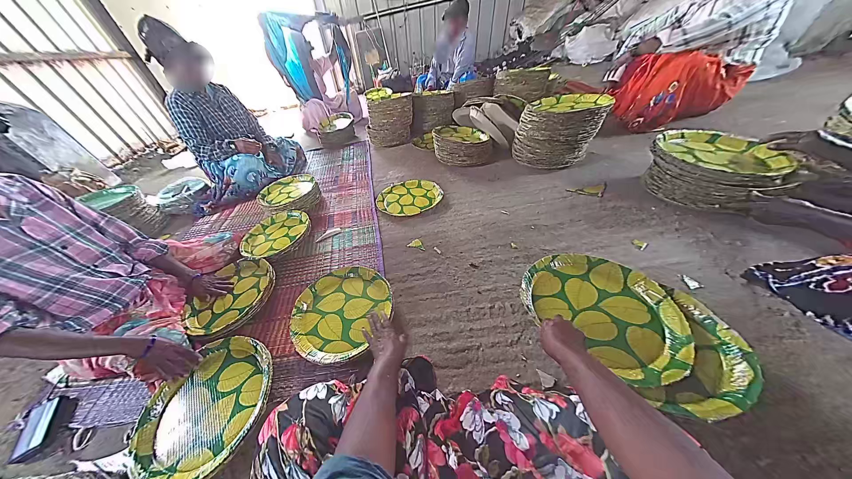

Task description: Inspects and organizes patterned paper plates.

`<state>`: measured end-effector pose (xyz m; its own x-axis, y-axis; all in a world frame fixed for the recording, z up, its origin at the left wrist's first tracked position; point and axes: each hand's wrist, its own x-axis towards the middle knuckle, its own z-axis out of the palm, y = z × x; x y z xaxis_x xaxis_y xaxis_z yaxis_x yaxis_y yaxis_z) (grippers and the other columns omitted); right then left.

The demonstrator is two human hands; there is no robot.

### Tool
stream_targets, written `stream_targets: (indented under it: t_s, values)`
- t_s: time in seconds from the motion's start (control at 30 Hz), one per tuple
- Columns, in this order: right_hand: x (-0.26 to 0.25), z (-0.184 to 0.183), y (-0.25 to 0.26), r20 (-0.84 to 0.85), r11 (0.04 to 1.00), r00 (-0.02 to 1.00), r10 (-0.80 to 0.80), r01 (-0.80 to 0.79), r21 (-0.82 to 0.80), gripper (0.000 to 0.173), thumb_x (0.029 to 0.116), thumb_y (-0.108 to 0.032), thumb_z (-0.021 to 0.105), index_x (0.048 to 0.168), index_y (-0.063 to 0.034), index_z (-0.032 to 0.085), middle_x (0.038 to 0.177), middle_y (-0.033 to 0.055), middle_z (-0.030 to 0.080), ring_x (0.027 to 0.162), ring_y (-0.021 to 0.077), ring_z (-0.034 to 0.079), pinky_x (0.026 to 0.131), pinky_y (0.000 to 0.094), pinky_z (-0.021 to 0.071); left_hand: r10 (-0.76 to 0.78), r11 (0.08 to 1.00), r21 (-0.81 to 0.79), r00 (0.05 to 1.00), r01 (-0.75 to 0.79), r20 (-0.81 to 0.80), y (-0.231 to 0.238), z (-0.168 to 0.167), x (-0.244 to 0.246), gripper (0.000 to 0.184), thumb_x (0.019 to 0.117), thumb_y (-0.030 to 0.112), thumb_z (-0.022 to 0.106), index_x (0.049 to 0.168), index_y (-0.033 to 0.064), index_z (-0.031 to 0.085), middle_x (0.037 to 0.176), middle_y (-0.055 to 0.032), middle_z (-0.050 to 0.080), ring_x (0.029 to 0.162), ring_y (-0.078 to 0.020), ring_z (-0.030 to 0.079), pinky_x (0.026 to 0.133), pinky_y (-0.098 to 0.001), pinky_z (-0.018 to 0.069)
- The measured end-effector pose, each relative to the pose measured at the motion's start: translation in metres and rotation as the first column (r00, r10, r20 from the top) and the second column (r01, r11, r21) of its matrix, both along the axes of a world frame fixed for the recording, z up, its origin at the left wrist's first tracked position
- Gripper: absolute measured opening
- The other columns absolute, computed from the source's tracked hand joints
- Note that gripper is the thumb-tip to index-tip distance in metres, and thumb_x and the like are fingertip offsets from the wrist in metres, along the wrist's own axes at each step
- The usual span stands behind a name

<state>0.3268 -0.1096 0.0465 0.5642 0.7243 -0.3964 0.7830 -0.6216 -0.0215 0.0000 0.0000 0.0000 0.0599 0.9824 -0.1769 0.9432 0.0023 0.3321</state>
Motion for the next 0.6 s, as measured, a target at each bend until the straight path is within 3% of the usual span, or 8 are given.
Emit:
stream_targets:
  t_s: [0.1, 0.2, 0.3, 0.37, 0.43, 0.5, 0.57, 0.6]
  values:
    - [-0.003, 0.001, -0.003, -0.002, 1.000, 1.000, 0.010, -0.010, -0.027, 0.034, 0.1009, -0.006, 0.056, 0.131, 0.0088, 0.061, 0.148, 0.0299, 0.049, 0.135, 0.0452, 0.053, 0.103, 0.0588, 0.0492, 0.101, 0.975, -0.190, 0.993, -0.111, -0.061, 0.012, -0.006, -0.023, 0.080, 0.1008, 0.037, 0.061, 0.160, -0.0032, 0.025, 0.169, -0.0261, 0.019, 0.158, -0.0393, 0.016, 0.126, -0.0612, 0.0155]
    - [0.001, 0.000, -0.002, -0.022, 0.999, 1.000, -0.003, 0.004, 0.038, 0.035, 0.1012, -0.004, 0.054, 0.134, 0.0080, 0.059, 0.149, 0.0293, 0.048, 0.136, 0.0457, 0.052, 0.103, 0.0587, 0.0489, 0.079, 0.962, -0.248, 0.985, -0.115, -0.152, 0.021, 0.000, -0.023, 0.070, 0.1000, 0.036, 0.062, 0.155, -0.0004, 0.039, 0.163, -0.0230, 0.034, 0.154, -0.0374, 0.030, 0.121, -0.0607, 0.0277]
    - [0.005, 0.000, 0.003, -0.028, 0.980, 0.999, -0.028, 0.033, 0.197, 0.044, 0.1014, 0.001, 0.052, 0.145, 0.0054, 0.052, 0.154, 0.0292, 0.044, 0.142, 0.0470, 0.044, 0.105, 0.0610, 0.0464, 0.081, 0.952, -0.278, 0.982, -0.127, -0.172, 0.020, 0.005, -0.018, 0.064, 0.1018, 0.039, 0.059, 0.151, 0.0003, 0.046, 0.162, -0.0216, 0.037, 0.153, -0.0369, 0.032, 0.118, -0.0621, 0.0316]
    - [0.002, 0.007, 0.003, -0.036, 0.938, 0.999, -0.009, 0.021, 0.346, 0.044, 0.1027, 0.003, 0.048, 0.146, 0.0028, 0.052, 0.151, 0.0288, 0.047, 0.143, 0.0466, 0.044, 0.106, 0.0607, 0.0463, 0.101, 0.945, -0.292, 0.982, -0.145, -0.162, 0.018, 0.004, -0.019, 0.062, 0.1032, 0.040, 0.057, 0.150, 0.0003, 0.048, 0.163, -0.0226, 0.035, 0.153, -0.0370, 0.031, 0.118, -0.0611, 0.0338]
    - [-0.004, 0.016, 0.005, -0.015, 0.890, 0.994, 0.109, -0.091, 0.447, 0.045, 0.1027, 0.003, 0.047, 0.147, 0.0001, 0.052, 0.148, 0.0290, 0.051, 0.142, 0.0470, 0.045, 0.104, 0.0617, 0.0469, 0.188, 0.959, -0.204, 0.980, -0.198, -0.066, 0.017, 0.001, -0.016, 0.061, 0.1050, 0.039, 0.054, 0.152, 0.0002, 0.046, 0.161, -0.0241, 0.038, 0.151, -0.0379, 0.035, 0.118, -0.0586, 0.0343]
    - [-0.016, 0.010, 0.009, 0.035, 0.808, 0.940, 0.338, -0.309, 0.501, 0.042, 0.1028, 0.003, 0.048, 0.143, -0.0034, 0.060, 0.142, 0.0272, 0.058, 0.136, 0.0465, 0.052, 0.103, 0.0608, 0.0480, 0.243, 0.969, 0.013, 0.967, -0.245, 0.079, 0.011, -0.002, -0.009, 0.064, 0.1086, 0.037, 0.047, 0.157, -0.0019, 0.034, 0.162, -0.0264, 0.034, 0.153, -0.0397, 0.032, 0.122, -0.0557, 0.0290]
    - [-0.028, -0.009, 0.008, -0.042, 0.746, 0.815, 0.578, -0.507, 0.432, 0.037, 0.1037, 0.000, 0.049, 0.136, -0.0058, 0.066, 0.139, 0.0247, 0.061, 0.134, 0.0443, 0.054, 0.109, 0.0600, 0.0434, 0.145, 0.939, 0.280, 0.968, -0.200, 0.206, 0.002, -0.005, 0.006, 0.059, 0.1093, 0.027, 0.042, 0.158, -0.0055, 0.031, 0.166, -0.0277, 0.025, 0.157, -0.0400, 0.022, 0.127, -0.0538, 0.0167]
    - [-0.033, -0.016, 0.007, -0.123, 0.740, 0.752, 0.648, -0.583, 0.335, 0.036, 0.1031, -0.001, 0.051, 0.134, -0.0070, 0.068, 0.138, 0.0231, 0.062, 0.134, 0.0431, 0.054, 0.111, 0.0604, 0.0412, 0.050, 0.921, 0.370, 0.979, -0.121, 0.196, -0.002, -0.003, 0.016, 0.057, 0.1087, 0.024, 0.042, 0.156, -0.0065, 0.034, 0.166, -0.0290, 0.025, 0.156, -0.0417, 0.023, 0.127, -0.0548, 0.0165]
